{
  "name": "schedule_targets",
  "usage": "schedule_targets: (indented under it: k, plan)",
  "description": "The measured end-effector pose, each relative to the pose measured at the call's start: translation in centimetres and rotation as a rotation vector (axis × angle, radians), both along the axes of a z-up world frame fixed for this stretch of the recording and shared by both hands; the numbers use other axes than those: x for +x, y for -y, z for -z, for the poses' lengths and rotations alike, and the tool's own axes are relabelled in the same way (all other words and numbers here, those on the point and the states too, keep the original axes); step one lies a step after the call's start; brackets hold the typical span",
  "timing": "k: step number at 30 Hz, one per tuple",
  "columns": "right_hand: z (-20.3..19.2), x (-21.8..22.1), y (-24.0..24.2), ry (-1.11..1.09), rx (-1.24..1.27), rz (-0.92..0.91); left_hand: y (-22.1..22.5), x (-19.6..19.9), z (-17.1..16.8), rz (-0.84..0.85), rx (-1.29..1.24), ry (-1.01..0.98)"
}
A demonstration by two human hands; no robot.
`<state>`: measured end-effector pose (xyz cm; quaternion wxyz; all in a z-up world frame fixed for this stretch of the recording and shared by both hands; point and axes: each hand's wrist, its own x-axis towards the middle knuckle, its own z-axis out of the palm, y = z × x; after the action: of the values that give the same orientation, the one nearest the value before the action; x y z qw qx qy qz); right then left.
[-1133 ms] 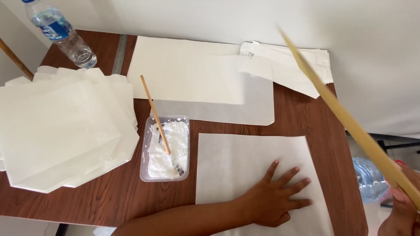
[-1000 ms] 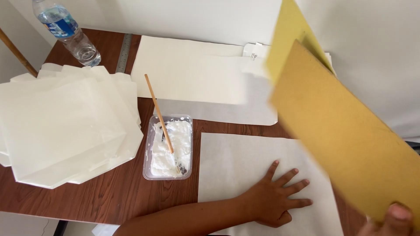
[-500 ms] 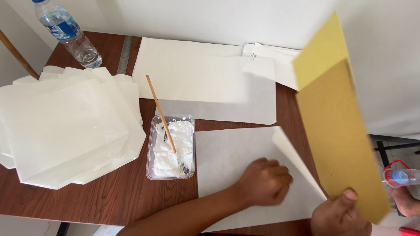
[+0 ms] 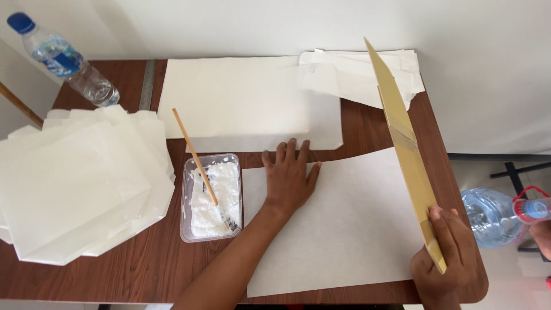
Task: Manual assembly of paper bags using a template, glue, and a brush.
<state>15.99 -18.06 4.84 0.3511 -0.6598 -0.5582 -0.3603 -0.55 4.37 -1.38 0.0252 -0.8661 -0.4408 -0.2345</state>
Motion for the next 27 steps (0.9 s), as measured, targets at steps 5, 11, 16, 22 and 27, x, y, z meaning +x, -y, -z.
schedule_targets:
  k: [5,11,16,22,27]
  plan:
    - [2.7,3.1,0.5,-0.096,-0.006,-0.209,-1.0,0.2,-0.1,-0.098,-0.161,-0.048]
    - [3.2,3.2,0.9,-0.020,-0.109,-0.172,0.0,0.1,-1.5,0.042,0.062,0.037]
    - [1.9,2.3,0.0,0.038,-0.095,-0.219,-0.3,0.2,0.4,-0.024,0.111,-0.063]
    - [1.1,1.6,-0.6,0.067,-0.231,-0.336,-0.9,-1.1,-0.1,-0.062,0.102,-0.118]
    - [2.0,2.2,-0.7,0.100,-0.335,-0.443,2.3,-3.0,-2.7,0.130,0.202,-0.049]
